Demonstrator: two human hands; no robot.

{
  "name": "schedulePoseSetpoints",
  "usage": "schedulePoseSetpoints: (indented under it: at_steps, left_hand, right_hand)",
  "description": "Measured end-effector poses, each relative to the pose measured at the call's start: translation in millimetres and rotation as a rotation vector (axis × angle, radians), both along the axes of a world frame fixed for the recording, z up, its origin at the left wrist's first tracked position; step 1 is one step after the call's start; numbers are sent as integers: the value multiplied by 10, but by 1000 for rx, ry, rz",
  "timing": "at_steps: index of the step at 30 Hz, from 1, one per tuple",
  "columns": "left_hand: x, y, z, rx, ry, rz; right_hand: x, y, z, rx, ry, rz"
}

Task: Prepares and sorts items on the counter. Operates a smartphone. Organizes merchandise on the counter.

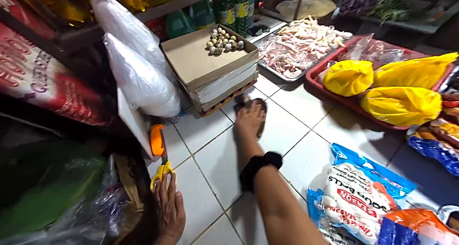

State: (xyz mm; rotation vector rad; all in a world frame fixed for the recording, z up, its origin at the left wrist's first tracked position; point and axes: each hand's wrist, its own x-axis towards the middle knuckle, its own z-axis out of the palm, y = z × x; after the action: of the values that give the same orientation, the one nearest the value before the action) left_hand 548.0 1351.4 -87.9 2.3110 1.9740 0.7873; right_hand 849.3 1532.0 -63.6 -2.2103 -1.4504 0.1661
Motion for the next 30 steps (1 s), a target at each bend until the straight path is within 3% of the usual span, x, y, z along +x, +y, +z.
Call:
schedulePoseSetpoints:
  at_steps: [4,6,8,11,13,15,18,20,23,26,30]
  left_hand:
    - [17,22,9,-4,-36,-7]
    - [21,24,6,10,-63,-6]
    - [16,7,-17,24,-58,0]
    - [49,16,-24,27,-61,10]
    - [60,18,-30,33,-67,10]
    - [66,26,-39,43,-75,18]
    - [47,41,-7,56,-155,-14]
    - [-2,-97,82,78,-294,-89]
    - [-112,-874,330,131,-365,-181]
    - [-471,-2317,513,129,-297,-336]
    - [-999,-3950,287,26,-285,-446]
  right_hand:
    - [-1694,-849,-79,36,135,517]
    - [-1764,-987,37,-24,151,763]
    - [-1256,-810,156,9,115,643]
    - [-129,-544,136,-19,1,208]
    - [126,-635,63,-132,-6,42]
    - [-342,-1102,-7,-59,-31,81]
    - [-1419,-2166,-34,11,73,329]
    - [-1697,-2825,-28,-41,142,452]
    - [-1395,-3579,-59,25,122,273]
    - [-1071,-4329,-21,77,116,-8]
    - [-1488,-5502,-17,94,157,-72]
